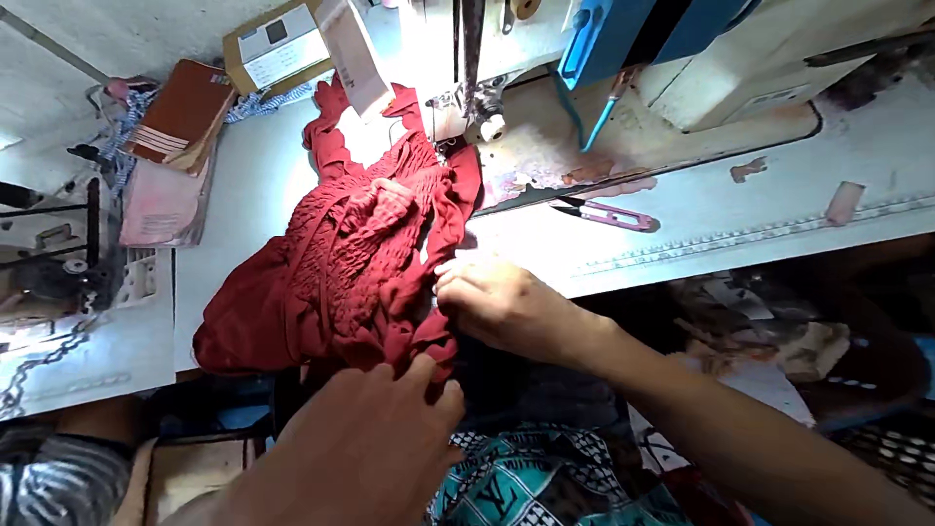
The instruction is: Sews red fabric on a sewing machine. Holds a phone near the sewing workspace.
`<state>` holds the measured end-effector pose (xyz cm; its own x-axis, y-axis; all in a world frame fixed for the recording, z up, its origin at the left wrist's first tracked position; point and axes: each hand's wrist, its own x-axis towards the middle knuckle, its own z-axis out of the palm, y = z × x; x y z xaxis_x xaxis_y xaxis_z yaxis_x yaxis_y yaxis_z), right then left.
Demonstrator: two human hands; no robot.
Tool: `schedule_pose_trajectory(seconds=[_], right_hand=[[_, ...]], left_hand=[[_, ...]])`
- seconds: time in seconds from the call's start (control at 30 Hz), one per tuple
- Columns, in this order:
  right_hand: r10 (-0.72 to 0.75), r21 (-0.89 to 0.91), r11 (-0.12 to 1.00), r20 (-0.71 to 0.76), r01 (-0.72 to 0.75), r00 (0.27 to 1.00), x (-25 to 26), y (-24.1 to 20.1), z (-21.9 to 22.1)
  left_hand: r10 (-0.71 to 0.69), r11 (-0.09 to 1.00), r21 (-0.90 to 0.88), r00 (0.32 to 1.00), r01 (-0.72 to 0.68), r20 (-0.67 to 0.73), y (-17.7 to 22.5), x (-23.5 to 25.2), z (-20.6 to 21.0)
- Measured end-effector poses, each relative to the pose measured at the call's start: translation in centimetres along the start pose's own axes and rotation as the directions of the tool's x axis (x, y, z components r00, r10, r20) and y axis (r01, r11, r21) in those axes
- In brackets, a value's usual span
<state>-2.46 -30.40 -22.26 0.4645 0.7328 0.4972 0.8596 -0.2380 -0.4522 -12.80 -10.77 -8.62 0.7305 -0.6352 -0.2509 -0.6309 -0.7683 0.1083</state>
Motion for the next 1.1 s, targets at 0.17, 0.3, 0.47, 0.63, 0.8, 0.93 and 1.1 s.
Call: schedule_pose_trajectory(seconds=[0.17,0.3,0.47,0.63,0.8,0.93,1.1], right_hand=[[0.004,-0.105,0.994,0.084,0.005,0.996,-1.8,-0.1,0.7],[0.027,-0.088,0.996,-0.027,-0.029,0.999,-3.0,0.4,-1.0],[0.087,-0.051,0.994,-0.128,-0.094,0.988,-3.4,-0.1,-1.5],[0.053,-0.102,0.993,-0.114,-0.065,0.992,-2.4,-0.7,-0.2],[0.09,-0.081,0.991,-0.156,-0.104,0.984,-1.4,-1.1,-0.6],[0.107,-0.101,0.987,-0.161,-0.124,0.981,-0.9,-1.6,0.5],[0.123,-0.106,0.985,-0.126,-0.137,0.984,-0.4,-2.1,1.6]], left_hand=[[0.015,0.922,-0.348,0.911,-0.173,-0.412,-6.4,8.7,4.0],[-0.134,0.984,-0.163,0.918,0.077,-0.374,-11.5,11.1,8.1],[-0.173,0.979,-0.175,0.891,0.107,-0.42,-10.3,10.2,6.0],[0.056,0.998,-0.009,0.929,-0.063,-0.367,-11.8,12.0,5.7],[-0.054,0.995,-0.095,0.939,0.023,-0.339,-13.3,11.4,5.9],[-0.082,0.995,0.024,0.914,0.099,-0.397,-12.7,13.2,5.9],[0.239,0.968,0.135,0.945,-0.213,-0.223,-12.8,15.1,4.2]])
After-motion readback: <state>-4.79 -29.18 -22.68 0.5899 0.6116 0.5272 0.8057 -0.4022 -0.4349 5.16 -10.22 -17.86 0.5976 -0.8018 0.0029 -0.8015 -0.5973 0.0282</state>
